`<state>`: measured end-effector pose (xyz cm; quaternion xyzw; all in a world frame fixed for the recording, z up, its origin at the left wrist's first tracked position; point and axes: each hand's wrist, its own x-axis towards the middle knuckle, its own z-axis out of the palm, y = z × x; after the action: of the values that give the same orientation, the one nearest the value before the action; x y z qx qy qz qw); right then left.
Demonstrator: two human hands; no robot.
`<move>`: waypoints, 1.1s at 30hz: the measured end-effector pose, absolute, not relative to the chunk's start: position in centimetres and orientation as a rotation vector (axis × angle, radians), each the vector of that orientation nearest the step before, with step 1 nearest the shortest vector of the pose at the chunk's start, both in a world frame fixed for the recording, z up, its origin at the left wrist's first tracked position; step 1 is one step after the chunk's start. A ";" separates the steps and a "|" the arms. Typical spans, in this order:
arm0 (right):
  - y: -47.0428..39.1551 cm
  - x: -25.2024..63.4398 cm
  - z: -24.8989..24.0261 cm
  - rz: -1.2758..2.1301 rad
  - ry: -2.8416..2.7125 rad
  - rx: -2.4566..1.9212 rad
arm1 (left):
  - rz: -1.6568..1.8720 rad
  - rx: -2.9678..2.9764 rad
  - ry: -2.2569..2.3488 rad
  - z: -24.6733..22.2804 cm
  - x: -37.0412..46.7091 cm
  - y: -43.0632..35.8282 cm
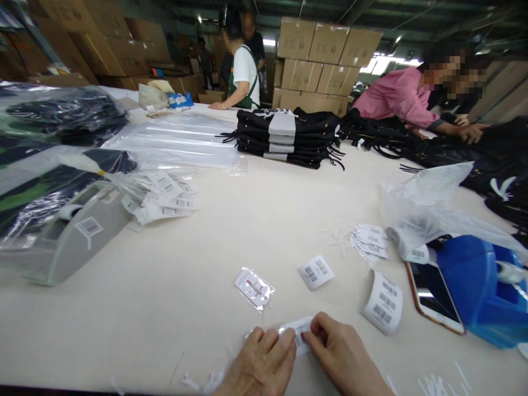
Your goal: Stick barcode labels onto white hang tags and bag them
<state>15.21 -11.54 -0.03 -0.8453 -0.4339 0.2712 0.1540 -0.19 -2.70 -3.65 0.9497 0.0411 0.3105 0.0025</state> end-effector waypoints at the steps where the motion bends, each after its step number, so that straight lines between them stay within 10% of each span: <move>1: -11.9 15.0 -0.3 0.680 -1.261 -2.471 | 0.988 2.978 0.100 -3.6 -0.2 -2.6; 11: -14.4 12.8 -4.5 -0.776 -2.087 -1.876 | 0.972 2.852 0.142 -3.8 -0.2 -2.8; 33: -14.9 12.3 -6.4 -0.774 -1.699 -2.216 | 0.507 2.476 0.855 -1.5 -2.0 -2.7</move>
<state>12.26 -14.93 -6.43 -0.7592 -0.5819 -0.2650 0.1216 -2.03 -2.68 -1.50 0.9022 0.3113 0.1848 0.2345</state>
